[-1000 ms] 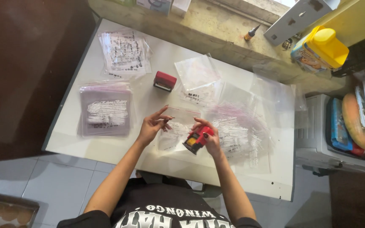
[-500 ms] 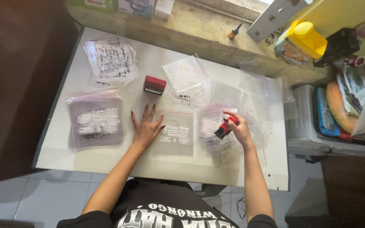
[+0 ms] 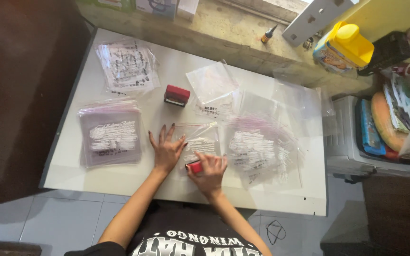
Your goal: The person uses a stamp to mark several plastic bags on a table, handling them one at a time and organizing them into stacks.
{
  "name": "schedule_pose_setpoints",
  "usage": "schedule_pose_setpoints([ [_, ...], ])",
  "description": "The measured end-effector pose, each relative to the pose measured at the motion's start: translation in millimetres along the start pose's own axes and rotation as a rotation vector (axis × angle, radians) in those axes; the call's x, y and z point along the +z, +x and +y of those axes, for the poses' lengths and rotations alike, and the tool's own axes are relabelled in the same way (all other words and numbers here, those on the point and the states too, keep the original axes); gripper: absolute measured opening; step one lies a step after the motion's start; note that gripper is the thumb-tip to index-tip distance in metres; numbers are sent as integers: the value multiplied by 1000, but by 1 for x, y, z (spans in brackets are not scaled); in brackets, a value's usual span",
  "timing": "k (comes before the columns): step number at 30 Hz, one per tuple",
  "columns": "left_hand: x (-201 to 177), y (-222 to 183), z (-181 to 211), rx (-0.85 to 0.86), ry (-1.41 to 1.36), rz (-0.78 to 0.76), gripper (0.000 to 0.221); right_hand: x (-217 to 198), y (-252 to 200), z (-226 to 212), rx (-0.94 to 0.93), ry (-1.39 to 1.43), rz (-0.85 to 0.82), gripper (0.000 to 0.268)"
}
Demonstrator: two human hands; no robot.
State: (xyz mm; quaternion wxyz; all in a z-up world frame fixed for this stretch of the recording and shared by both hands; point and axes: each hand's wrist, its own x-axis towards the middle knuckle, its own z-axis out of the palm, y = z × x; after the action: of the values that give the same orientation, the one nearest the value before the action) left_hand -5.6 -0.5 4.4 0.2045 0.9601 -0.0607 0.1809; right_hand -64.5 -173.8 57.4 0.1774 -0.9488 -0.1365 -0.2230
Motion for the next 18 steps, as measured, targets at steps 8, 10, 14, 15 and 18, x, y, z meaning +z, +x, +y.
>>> schedule_pose_setpoints([
  [8,6,-3,-4,141,-88,175,15,-21,10,-6,87,137,27,48],
  [10,-2,1,-5,140,-111,195,14,-35,23,6,109,265,51,44],
  [14,-18,-2,-2,79,-238,225,16,-53,39,37,285,678,-30,43],
  [15,-22,9,-1,68,-308,235,14,-55,52,44,334,862,-95,46],
  [18,-26,7,-1,65,-406,204,11,-40,50,52,473,1136,-78,54],
])
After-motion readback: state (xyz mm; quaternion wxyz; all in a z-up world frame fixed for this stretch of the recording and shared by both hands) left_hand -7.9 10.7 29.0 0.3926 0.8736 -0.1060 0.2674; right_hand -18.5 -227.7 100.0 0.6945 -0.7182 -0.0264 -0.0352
